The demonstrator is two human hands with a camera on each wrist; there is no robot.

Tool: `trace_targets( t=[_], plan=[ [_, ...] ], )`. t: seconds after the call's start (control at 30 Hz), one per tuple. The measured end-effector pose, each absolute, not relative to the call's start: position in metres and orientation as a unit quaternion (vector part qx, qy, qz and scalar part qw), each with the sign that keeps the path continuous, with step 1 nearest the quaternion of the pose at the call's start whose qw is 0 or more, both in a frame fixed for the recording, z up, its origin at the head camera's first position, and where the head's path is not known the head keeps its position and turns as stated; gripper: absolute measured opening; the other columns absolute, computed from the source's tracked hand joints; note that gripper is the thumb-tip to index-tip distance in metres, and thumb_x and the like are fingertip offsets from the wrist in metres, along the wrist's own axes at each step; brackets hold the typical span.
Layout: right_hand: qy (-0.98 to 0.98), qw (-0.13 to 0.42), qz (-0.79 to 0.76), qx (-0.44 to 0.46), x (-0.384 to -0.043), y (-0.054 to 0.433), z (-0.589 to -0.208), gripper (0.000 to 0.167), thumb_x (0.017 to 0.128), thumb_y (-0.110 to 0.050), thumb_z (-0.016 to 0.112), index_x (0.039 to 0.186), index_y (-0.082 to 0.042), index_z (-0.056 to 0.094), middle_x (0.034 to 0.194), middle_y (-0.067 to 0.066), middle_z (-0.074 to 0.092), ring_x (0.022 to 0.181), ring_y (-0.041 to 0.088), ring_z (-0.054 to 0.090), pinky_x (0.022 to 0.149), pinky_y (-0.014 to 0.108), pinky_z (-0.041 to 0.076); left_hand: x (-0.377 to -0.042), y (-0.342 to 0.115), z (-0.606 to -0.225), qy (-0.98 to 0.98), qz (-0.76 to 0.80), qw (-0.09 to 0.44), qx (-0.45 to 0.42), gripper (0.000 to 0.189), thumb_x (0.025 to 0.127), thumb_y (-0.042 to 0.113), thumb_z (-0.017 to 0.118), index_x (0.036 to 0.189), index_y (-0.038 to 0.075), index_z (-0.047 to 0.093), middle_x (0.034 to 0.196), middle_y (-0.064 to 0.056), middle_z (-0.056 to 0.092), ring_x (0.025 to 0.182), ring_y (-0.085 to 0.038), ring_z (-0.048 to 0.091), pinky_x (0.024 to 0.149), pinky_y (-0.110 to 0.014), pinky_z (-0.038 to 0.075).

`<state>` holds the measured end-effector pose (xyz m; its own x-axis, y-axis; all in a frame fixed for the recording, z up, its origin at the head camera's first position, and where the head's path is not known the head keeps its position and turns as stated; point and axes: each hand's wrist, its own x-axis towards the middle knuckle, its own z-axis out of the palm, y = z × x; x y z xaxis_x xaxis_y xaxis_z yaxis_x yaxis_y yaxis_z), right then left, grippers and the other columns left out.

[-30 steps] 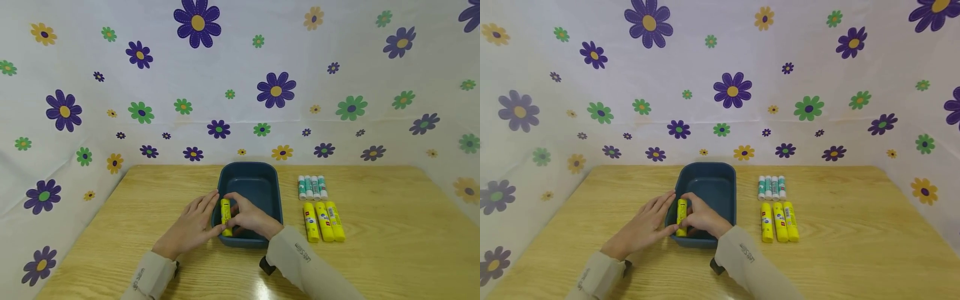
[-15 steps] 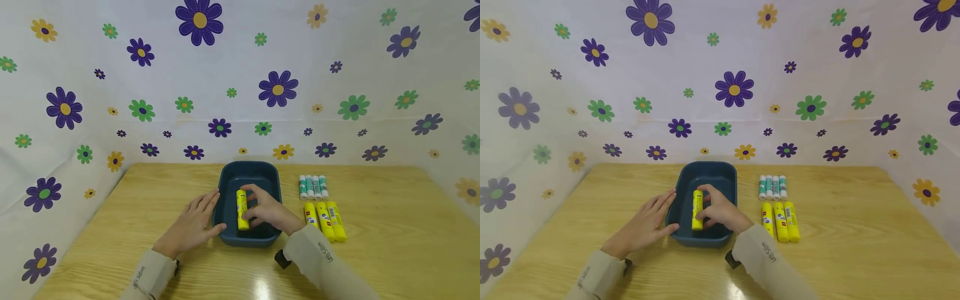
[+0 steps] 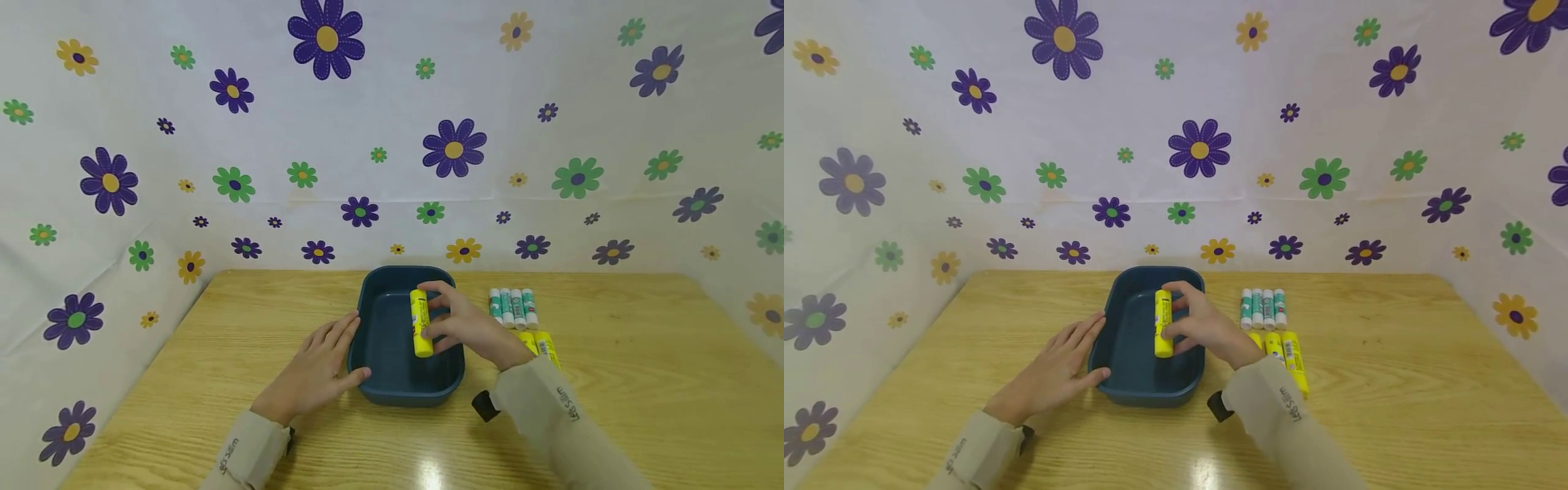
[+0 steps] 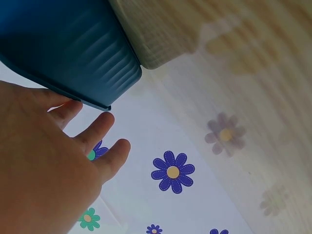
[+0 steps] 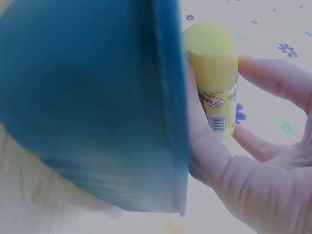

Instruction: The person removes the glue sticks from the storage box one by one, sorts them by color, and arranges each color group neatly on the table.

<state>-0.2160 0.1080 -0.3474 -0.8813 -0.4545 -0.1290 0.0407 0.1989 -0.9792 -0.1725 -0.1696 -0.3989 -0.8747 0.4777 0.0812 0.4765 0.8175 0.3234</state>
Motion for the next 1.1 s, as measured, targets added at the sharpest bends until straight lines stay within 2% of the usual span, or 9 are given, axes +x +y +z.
trace_targets(
  t=[0.3, 0.6, 0.9, 1.1],
  plan=[
    [0.755, 0.201, -0.611, -0.128, -0.217, 0.125, -0.341, 0.081, 0.086, 0.008, 0.065, 0.156, -0.003, 0.027, 0.136, 0.031, 0.039, 0.094, 0.033, 0.067, 0.073, 0.041, 0.062, -0.172, -0.17, -0.398, 0.954, 0.168, 0.003, 0.247, 0.088, 0.099, 0.056, 0.051, 0.161, 0.001, 0.021, 0.168, -0.011, 0.017, 0.149, -0.041, 0.023, 0.119, -0.06, 0.017],
    [0.765, 0.194, -0.594, -0.153, -0.218, 0.147, -0.337, 0.082, 0.088, 0.004, 0.065, 0.158, -0.001, 0.024, 0.14, 0.033, 0.037, 0.092, 0.028, 0.064, 0.074, 0.04, 0.061, -0.173, -0.171, -0.4, 0.952, 0.171, 0.003, 0.252, 0.087, 0.1, 0.055, 0.051, 0.16, 0.0, 0.021, 0.168, -0.012, 0.017, 0.149, -0.041, 0.022, 0.119, -0.061, 0.017],
    [0.783, 0.18, -0.577, -0.145, -0.214, 0.173, -0.334, 0.086, 0.085, 0.002, 0.067, 0.159, -0.007, 0.026, 0.143, 0.032, 0.035, 0.088, 0.03, 0.061, 0.071, 0.041, 0.061, -0.173, -0.17, -0.398, 0.951, 0.172, 0.001, 0.255, 0.084, 0.101, 0.05, 0.052, 0.16, -0.001, 0.022, 0.167, -0.013, 0.019, 0.148, -0.042, 0.023, 0.118, -0.062, 0.017],
    [0.798, 0.173, -0.56, -0.139, -0.21, 0.191, -0.333, 0.085, 0.085, 0.0, 0.067, 0.159, -0.009, 0.027, 0.148, 0.032, 0.033, 0.092, 0.03, 0.06, 0.074, 0.039, 0.06, -0.172, -0.17, -0.398, 0.952, 0.173, 0.004, 0.253, 0.084, 0.101, 0.05, 0.052, 0.16, -0.001, 0.022, 0.167, -0.013, 0.018, 0.148, -0.041, 0.023, 0.118, -0.062, 0.018]
  ],
)
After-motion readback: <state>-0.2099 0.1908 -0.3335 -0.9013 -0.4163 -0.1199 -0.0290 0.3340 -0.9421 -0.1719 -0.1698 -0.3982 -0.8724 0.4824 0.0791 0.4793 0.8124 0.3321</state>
